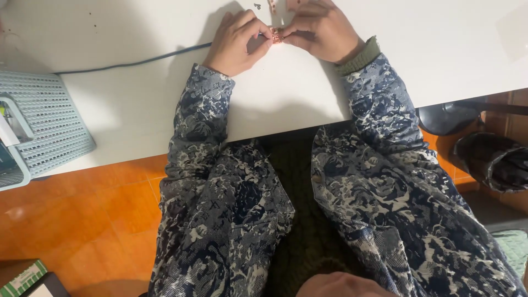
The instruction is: Assembling a power plug by connecting wires and tightening screws with a screwdriver
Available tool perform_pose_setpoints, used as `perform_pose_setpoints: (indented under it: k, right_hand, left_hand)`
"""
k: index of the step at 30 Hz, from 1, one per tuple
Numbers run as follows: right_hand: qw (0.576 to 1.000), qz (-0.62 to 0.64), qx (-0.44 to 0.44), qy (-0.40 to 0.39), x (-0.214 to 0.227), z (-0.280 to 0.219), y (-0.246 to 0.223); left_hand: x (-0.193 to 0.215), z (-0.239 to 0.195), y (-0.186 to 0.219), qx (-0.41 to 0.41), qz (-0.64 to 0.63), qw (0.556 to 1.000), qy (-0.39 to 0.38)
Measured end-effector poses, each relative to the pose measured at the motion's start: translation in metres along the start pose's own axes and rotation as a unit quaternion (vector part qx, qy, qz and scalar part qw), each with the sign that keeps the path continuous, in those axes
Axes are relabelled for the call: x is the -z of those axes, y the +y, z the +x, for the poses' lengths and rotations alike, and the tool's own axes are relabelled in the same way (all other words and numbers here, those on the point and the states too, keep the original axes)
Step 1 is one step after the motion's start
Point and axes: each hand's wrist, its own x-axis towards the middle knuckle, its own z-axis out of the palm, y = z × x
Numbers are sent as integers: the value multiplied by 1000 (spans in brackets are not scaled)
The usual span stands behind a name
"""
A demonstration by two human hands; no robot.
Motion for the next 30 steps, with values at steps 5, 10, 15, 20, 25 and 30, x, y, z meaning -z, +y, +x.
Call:
perform_pose_setpoints:
  k: [5,10,15,20,25,30]
  right_hand:
    - [1000,9,-2,-3,4,2,-3]
    - [1000,23,-10,4,3,1,-6]
    - [999,-16,-45,-10,-1,1,-10]
    - [998,-52,-19,7,-7,4,-11]
    - [995,-94,10,37,-8,5,-14]
    - [995,-86,31,40,-4,4,-11]
  left_hand:
    - [6,3,7,7,-8,1000,-1]
    - [6,3,7,-7,-3,1000,7]
    - [4,3,8,10,-1,1000,-5]
    - [8,4,10,19,-8,1000,-8]
    - [8,3,12,15,-13,1000,-5]
    - [11,6,14,13,0,1000,-1]
